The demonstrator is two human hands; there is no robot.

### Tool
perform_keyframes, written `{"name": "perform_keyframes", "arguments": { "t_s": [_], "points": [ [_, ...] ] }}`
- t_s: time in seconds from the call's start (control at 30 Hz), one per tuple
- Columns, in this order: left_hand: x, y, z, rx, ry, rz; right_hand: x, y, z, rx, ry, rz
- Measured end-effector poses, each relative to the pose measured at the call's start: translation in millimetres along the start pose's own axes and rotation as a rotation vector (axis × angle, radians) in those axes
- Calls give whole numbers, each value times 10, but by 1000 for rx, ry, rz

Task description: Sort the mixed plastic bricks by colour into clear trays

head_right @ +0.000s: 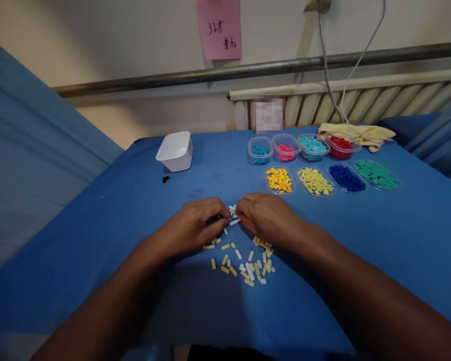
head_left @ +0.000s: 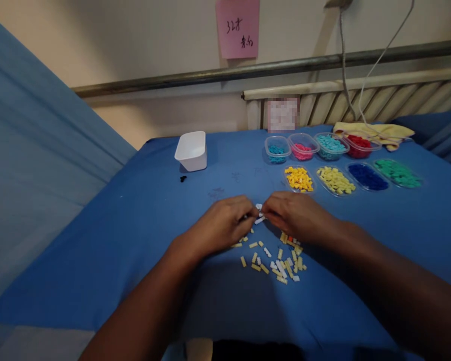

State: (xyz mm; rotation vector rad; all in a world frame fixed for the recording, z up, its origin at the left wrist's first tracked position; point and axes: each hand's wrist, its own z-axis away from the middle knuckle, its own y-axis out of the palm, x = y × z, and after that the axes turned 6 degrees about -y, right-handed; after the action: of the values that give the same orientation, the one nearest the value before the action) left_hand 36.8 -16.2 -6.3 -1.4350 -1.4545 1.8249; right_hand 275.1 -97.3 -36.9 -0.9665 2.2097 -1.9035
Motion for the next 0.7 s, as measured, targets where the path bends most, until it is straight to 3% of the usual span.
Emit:
{"name": "perform_keyframes", "arguments": {
  "t_s": [0.07,0.17,0.23,0.4,0.7],
  "points": [
    [93,25,-39,-75,-39,-6,-79,13,-13,-54,12,-37],
    [129,5,-13,-48,-13,9,-172,-107,117,-93,33,-102],
    [71,-24,27,18,65,39,-210,-250,265,-38,16,-198],
    [-159,-8,29,161,265,46,-189,-503,507,250,30,-425],
    [-196,72,-23,247,256,-10,-116,-433,484,324,-33,-466]
  ]
}}
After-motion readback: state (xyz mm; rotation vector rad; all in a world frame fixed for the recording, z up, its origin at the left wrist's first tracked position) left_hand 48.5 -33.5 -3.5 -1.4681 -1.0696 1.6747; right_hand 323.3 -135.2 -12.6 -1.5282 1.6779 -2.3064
